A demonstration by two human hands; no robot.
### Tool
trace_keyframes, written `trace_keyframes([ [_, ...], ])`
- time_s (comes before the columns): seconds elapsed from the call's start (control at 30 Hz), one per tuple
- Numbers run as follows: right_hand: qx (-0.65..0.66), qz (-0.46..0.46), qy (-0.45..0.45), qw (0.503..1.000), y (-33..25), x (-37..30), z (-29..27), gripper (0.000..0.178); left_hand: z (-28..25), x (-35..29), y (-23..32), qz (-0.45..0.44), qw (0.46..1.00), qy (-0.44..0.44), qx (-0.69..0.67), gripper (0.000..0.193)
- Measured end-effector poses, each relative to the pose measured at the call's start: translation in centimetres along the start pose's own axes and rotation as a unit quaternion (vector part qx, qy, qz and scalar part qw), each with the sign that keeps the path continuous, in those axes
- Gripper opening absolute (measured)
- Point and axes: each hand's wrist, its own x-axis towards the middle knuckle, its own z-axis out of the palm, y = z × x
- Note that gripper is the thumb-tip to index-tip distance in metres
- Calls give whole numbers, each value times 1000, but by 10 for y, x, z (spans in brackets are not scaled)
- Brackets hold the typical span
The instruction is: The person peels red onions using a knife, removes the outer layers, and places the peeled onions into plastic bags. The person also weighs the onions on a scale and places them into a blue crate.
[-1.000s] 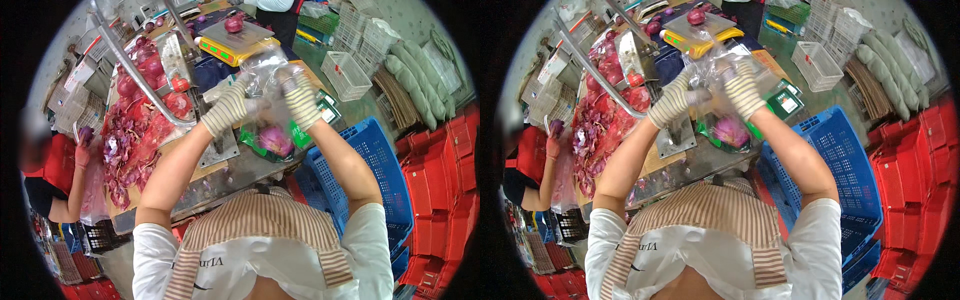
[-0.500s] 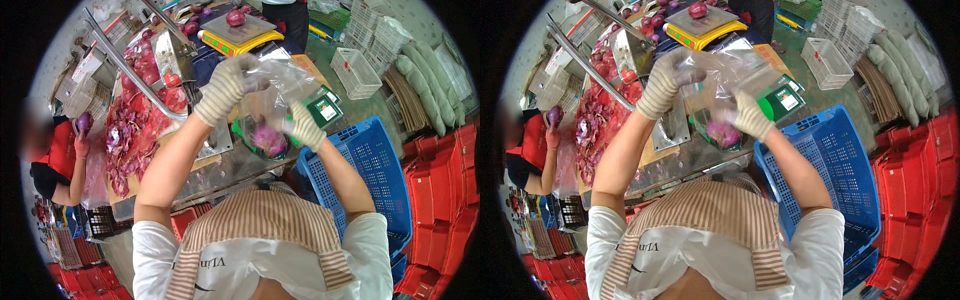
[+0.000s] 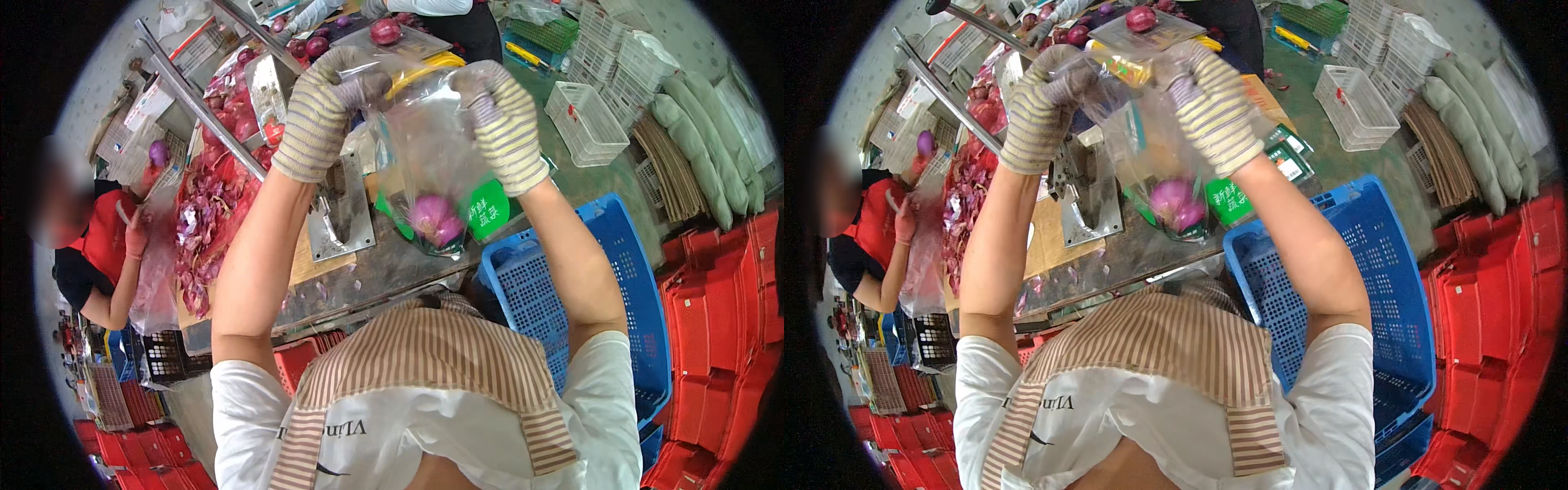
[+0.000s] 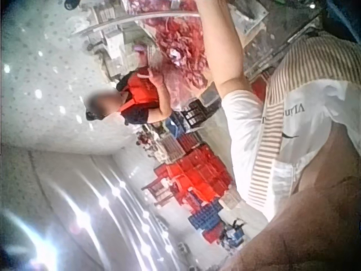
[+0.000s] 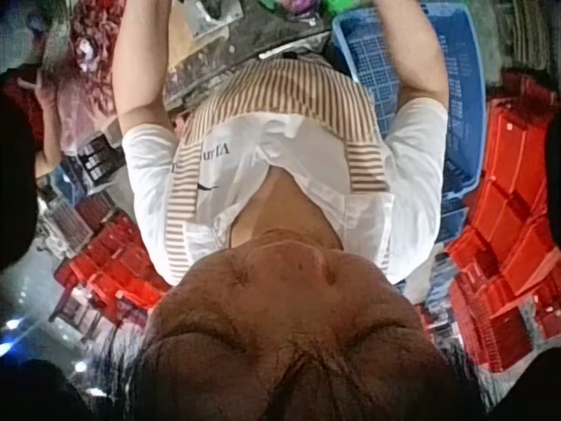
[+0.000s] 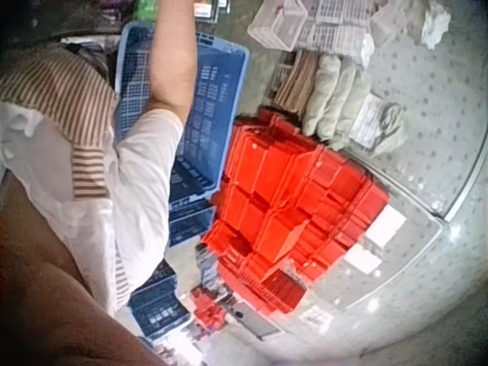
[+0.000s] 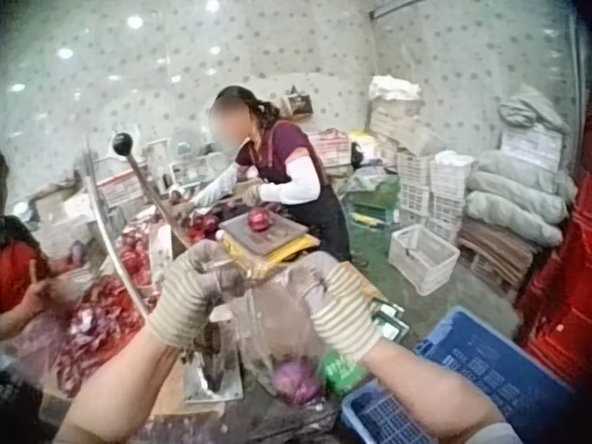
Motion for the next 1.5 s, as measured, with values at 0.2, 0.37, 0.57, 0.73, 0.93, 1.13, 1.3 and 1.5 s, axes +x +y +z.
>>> trace_keyframes([
  [0.2,-44,3,23,999,11,11,-10,37,-2,-3,9,-2,975,27,221,18],
  [0.37,82,-70,-48,993,24,25,29,38,21,6,10,104,957,-18,271,17],
  [0.57,256,467,49,845,-2,52,39,39,5,1,15,114,965,93,215,32],
  [0.73,368,462,190,784,21,48,48,42,-25,-62,-78,7,968,-89,233,75],
  [0.93,387,536,106,743,-15,38,97,38,18,-76,-168,-110,969,-34,217,54],
  [1.13,267,232,-64,933,19,34,21,49,18,-69,-150,-195,960,94,-177,23],
  [1.3,543,440,-36,714,122,-56,-28,76,3,-43,-116,-144,907,-68,-390,25],
  [1.5,655,491,-80,569,53,-127,33,78,13,-19,-72,-117,843,-239,-468,43],
])
